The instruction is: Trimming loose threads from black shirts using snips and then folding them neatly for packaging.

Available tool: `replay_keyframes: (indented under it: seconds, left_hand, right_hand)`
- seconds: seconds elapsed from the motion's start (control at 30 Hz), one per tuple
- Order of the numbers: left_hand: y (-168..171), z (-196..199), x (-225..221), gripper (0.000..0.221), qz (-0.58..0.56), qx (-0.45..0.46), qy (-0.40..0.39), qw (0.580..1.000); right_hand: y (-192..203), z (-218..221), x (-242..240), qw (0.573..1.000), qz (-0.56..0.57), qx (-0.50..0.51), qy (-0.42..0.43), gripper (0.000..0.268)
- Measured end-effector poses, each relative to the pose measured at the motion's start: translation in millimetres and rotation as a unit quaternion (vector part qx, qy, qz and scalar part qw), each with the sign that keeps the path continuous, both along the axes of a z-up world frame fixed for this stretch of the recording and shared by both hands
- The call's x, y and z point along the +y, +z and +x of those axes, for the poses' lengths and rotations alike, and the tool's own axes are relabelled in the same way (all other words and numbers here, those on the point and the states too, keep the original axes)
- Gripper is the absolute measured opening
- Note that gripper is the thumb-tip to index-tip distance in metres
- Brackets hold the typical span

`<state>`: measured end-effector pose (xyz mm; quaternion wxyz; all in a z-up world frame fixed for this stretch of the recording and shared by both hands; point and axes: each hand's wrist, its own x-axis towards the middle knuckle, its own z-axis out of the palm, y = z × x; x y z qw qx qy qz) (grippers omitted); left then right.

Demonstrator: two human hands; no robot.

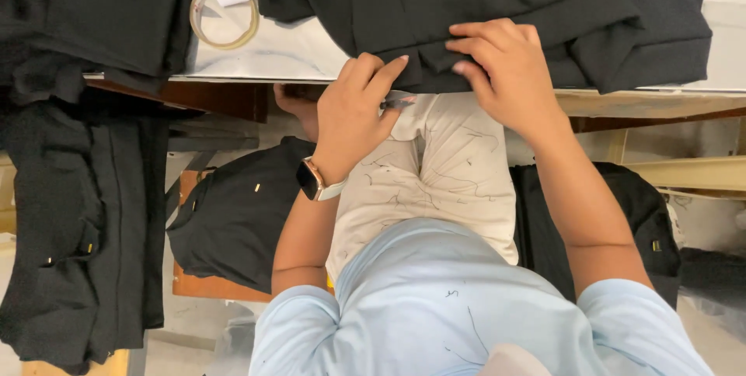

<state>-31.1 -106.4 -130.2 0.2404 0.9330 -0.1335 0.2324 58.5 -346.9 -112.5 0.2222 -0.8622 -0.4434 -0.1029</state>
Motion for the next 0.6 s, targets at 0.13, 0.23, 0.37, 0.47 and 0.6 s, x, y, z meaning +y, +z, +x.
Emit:
replay_keyframes:
  seconds: [0.13,0.23,0.37,0.47,0.6]
  left_hand:
    - [8,12,2,0.025,-0.084,0.003,-0.002,0.996]
    - [6,26,9,0.012,-0.209,0.075,0.018,0.975]
    - [0,34,13,0.016,-0.276,0.129,0.035,0.952]
    - [0,37,13,0.015,-0.251,0.136,0.050,0.957]
    - [0,41,7,0.014,-0.234,0.153,0.081,0.957]
  right_hand:
    - [-16,28,3,0.992,0.055,0.074,-0.086,0.011]
    - [-16,43,5,0.977,0.077,0.147,-0.131,0.013]
    - [-18,42,10,0.964,0.088,0.194,-0.157,0.017]
    - [-24,42,12,0.969,0.096,0.158,-0.164,0.016]
    - [-24,39,19,0.983,0.083,0.038,-0.159,0.009]
